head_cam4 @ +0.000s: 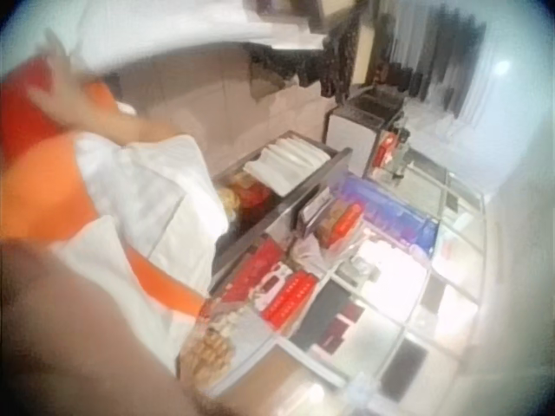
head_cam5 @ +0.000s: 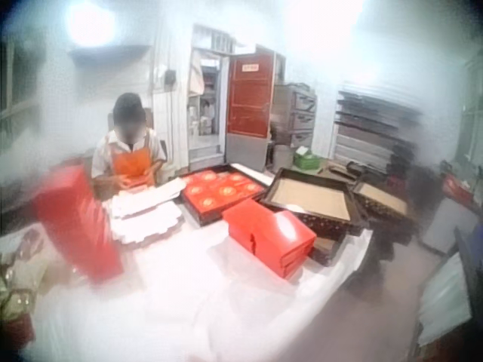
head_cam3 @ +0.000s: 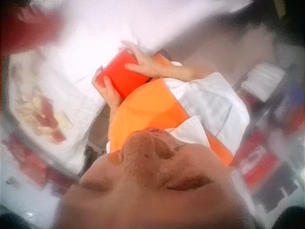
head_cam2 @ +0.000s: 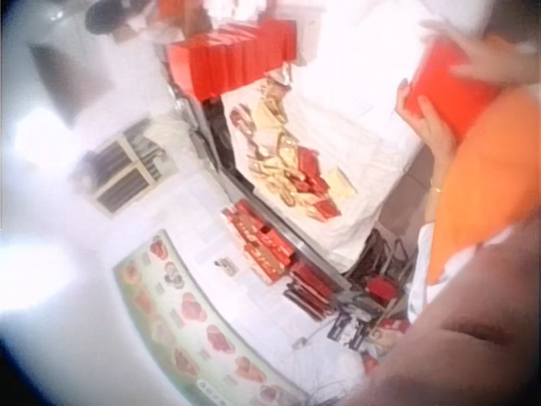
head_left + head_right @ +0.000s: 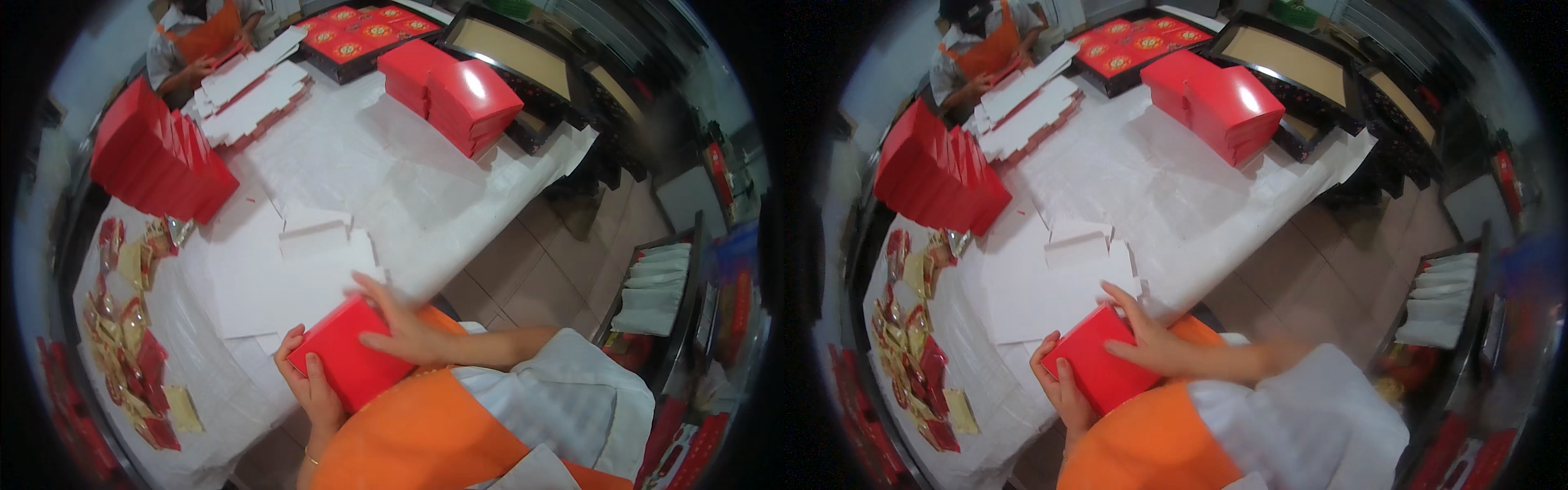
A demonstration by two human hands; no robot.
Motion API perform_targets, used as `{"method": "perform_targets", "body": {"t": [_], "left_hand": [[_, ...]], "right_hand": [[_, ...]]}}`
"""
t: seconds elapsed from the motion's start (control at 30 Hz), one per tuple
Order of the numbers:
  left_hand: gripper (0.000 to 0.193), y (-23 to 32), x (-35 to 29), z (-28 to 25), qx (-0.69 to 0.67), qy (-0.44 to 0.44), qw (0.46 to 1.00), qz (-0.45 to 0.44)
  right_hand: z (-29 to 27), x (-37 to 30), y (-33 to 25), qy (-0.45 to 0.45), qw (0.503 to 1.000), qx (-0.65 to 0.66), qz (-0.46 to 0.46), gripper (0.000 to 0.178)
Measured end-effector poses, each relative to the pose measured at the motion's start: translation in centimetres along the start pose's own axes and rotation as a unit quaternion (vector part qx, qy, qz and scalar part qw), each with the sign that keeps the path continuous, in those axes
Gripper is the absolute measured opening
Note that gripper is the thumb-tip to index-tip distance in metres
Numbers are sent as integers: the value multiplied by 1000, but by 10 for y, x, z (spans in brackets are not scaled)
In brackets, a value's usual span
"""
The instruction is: The person assembles small red boxes by folding white cardboard inserts and placing them inside the red outer shells. They then insert small yellow packets into the boxes and close the lids. The process is repeated multiple times, with the person handling the materials by hand.
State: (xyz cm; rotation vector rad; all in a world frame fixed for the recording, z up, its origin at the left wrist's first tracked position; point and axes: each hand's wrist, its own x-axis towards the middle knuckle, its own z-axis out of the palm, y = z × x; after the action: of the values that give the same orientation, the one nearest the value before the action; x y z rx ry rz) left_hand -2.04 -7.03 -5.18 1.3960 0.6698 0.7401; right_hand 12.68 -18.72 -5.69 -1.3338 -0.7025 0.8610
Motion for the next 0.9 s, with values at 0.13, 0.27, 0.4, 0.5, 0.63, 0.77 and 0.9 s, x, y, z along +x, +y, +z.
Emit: {"method": "perform_targets", "body": {"t": [0.13,0.27,0.4,0.5,0.63,0.77,0.9], "left_hand": [[43,7,26,17,14,7,1000,-2],[60,30,67,62,-102,-14,992,67],[64,37,86,62,-23,-47,992,115],[60,26,86,55,4,-26,997,71],[54,16,85,53,22,-17,1000,5],[54,8,98,64,11,-20,1000,-8],[52,13,114,65,34,8,999,-7]], "right_hand": [[-19,-8,17,-3,996,-94,-4,73],[-82,52,-15,76,988,-133,-11,73],[-176,136,-85,219,958,-144,-117,73],[-248,189,-151,182,978,-33,-97,63],[-333,256,-172,130,989,-54,-40,52],[-386,289,-149,212,957,-160,117,43],[-416,307,-134,193,916,-309,167,32]]}}
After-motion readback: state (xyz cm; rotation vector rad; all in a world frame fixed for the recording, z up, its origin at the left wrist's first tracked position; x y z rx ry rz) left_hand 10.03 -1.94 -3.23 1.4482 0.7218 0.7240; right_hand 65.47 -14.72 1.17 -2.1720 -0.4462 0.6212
